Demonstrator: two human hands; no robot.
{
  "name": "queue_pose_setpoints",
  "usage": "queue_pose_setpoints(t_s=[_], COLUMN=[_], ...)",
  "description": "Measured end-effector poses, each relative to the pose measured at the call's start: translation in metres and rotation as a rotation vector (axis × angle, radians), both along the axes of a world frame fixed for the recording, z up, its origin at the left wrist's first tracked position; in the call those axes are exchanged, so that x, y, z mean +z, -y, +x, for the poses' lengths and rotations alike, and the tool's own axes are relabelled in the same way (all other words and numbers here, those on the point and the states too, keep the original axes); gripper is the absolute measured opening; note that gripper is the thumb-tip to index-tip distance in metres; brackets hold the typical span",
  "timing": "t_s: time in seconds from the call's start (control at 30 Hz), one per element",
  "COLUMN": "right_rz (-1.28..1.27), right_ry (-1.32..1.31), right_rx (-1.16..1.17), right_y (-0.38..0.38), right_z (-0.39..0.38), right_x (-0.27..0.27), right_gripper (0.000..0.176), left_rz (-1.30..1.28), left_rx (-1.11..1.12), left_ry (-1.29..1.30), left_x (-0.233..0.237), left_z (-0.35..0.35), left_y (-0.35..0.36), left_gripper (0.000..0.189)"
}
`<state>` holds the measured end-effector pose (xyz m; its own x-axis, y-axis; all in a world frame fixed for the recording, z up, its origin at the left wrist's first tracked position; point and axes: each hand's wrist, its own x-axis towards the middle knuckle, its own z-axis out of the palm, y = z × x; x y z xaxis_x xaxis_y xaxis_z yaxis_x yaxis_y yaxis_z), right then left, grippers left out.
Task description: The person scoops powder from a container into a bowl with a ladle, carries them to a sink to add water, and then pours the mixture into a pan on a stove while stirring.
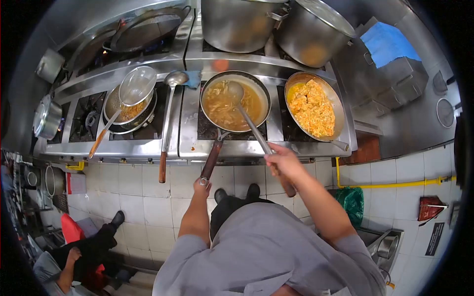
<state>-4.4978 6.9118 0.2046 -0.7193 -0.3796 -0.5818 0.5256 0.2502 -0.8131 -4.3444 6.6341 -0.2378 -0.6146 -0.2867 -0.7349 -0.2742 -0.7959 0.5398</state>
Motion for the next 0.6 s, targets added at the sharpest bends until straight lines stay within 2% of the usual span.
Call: queue_pose_setpoints(t_s=[0.03, 0.07, 0.1, 0.17, 0.2, 0.23, 0.27, 0.3, 0.33, 0.37, 0.4, 0.43, 0.47, 0.5, 0.53, 0.57, 0.6], right_rz=[0.121, 0.175, 0.282, 0.214, 0.212, 0.075, -0.064, -0.139, -0.186, -0.234, -0.138, -0.142, -0.032, 0.078, 0.112, 0.113, 0.004], right_ry=[-0.099, -0.147, -0.174, -0.138, -0.131, 0.018, 0.164, 0.259, 0.223, 0.185, 0.083, 0.081, -0.005, -0.088, -0.036, -0.029, 0.107], right_rx=[0.016, -0.019, -0.034, 0.033, 0.027, 0.077, 0.125, 0.035, 0.027, 0.022, 0.031, 0.032, 0.024, 0.016, -0.001, 0.002, 0.026], right_y=[0.002, 0.007, 0.018, 0.016, 0.013, 0.008, 0.003, 0.000, -0.001, -0.002, -0.001, 0.001, 0.005, 0.009, 0.014, 0.013, 0.007], right_z=[0.008, 0.022, 0.037, 0.048, 0.048, 0.041, 0.032, 0.017, 0.004, -0.004, -0.006, -0.001, 0.012, 0.023, 0.035, 0.038, 0.039], right_x=[-0.016, -0.017, 0.006, 0.025, 0.034, 0.044, 0.050, 0.043, 0.040, 0.033, 0.014, 0.007, -0.001, -0.005, 0.012, 0.023, 0.032], right_gripper=[0.063, 0.066, 0.058, 0.047, 0.047, 0.043, 0.039, 0.043, 0.043, 0.043, 0.046, 0.046, 0.048, 0.050, 0.054, 0.054, 0.055], left_rz=[-0.042, -0.062, -0.080, -0.189, -0.242, -0.297, -0.504, -0.738, -0.522, -0.330, -0.334, -0.267, -0.199, -0.112, -0.025, -0.049, -0.070], left_rx=[-0.007, -0.058, -0.107, -0.129, -0.197, -0.267, -0.531, -0.768, -0.617, -0.422, -0.422, -0.263, -0.102, 0.078, 0.250, 0.223, 0.194], left_ry=[0.143, 0.211, 0.281, 0.471, 0.517, 0.560, 0.545, 0.537, 0.726, 0.912, 0.911, 0.927, 0.937, 0.727, 0.516, 0.327, 0.140], left_x=[0.023, 0.025, 0.023, 0.053, 0.044, 0.013, -0.057, -0.068, -0.056, -0.003, 0.017, 0.032, 0.044, 0.050, 0.058, 0.090, 0.143], left_z=[0.010, 0.027, 0.047, 0.085, 0.109, 0.145, 0.194, 0.219, 0.229, 0.227, 0.222, 0.217, 0.207, 0.192, 0.173, 0.146, 0.112], left_y=[0.009, 0.023, 0.035, 0.045, 0.053, 0.070, 0.095, 0.106, 0.101, 0.086, 0.081, 0.078, 0.077, 0.078, 0.078, 0.073, 0.066], left_gripper=[0.031, 0.034, 0.036, 0.012, 0.014, 0.017, 0.017, 0.017, 0.017, 0.017, 0.017, 0.027, 0.040, 0.043, 0.046, 0.049, 0.051])
